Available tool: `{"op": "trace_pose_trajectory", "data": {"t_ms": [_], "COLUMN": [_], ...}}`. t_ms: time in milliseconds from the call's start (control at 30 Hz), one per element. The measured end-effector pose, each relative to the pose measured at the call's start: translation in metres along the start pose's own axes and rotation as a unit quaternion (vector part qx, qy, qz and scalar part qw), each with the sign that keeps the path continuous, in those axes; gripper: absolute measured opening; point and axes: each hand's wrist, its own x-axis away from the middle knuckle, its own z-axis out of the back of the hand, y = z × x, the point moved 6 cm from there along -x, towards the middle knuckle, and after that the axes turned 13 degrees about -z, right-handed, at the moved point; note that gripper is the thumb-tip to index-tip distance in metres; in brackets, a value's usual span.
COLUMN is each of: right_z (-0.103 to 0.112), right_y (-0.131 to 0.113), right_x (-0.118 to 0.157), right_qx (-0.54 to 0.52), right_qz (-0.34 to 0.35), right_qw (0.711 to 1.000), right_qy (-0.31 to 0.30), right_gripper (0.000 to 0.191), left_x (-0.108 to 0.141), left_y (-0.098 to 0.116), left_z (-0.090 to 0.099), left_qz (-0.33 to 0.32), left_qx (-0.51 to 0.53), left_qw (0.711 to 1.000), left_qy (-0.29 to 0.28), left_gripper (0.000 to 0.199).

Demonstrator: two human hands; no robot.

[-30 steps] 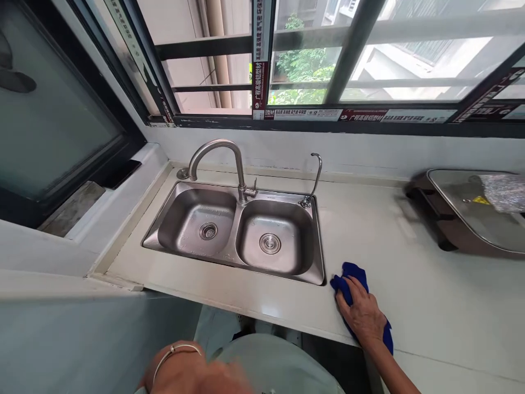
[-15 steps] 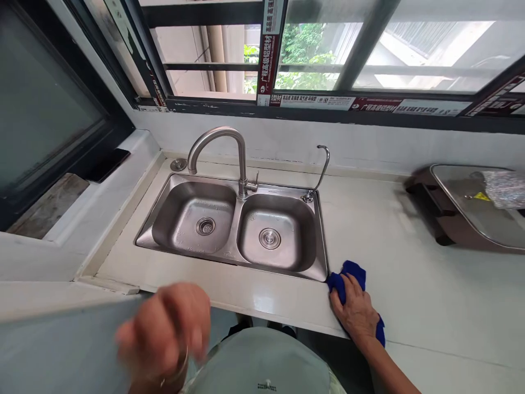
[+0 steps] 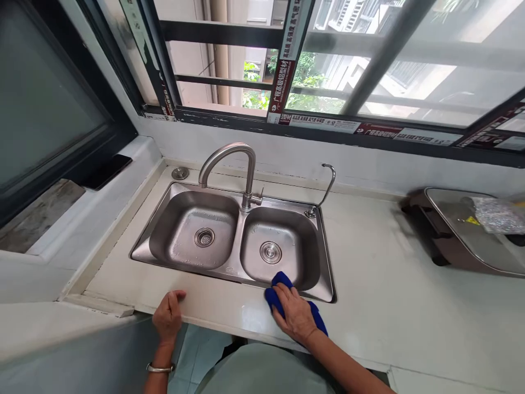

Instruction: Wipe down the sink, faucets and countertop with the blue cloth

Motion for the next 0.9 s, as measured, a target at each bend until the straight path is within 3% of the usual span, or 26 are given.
{"op": "trace_pose_trajectory", "data": {"t_ms": [100, 200, 367, 600, 900], "right_z": [-0.008, -0.016, -0.034, -0.065, -0.074], "right_y": [-0.045, -0.084, -0.116, -0.113, -0.07], "right_x": [-0.022, -0.047, -0.094, -0.152, -0.251], "right_qx": [-0.035, -0.058, -0.128, -0.133, -0.12], "right_qz": [0.036, 0.065, 0.109, 0.129, 0.063], "right_qw": [0.997, 0.991, 0.967, 0.968, 0.987], "right_qy": [-0.051, -0.102, -0.189, -0.168, -0.091], "right_gripper": [0.049, 0.048, 0.039, 0.039, 0.045], "left_x": [-0.002, -0.003, -0.002, 0.0, 0.0], "left_y": [0.002, 0.002, 0.0, 0.0, -0.001], "left_z": [-0.004, -0.008, -0.007, -0.007, -0.006], "left_qz": [0.019, -0.008, -0.051, -0.08, -0.028], "left_qx": [-0.05, -0.057, -0.064, -0.093, -0.053], "left_qw": [0.997, 0.997, 0.995, 0.989, 0.995], "left_qy": [0.047, 0.054, 0.052, 0.082, 0.083], "left_gripper": [0.048, 0.045, 0.04, 0.034, 0.033]}}
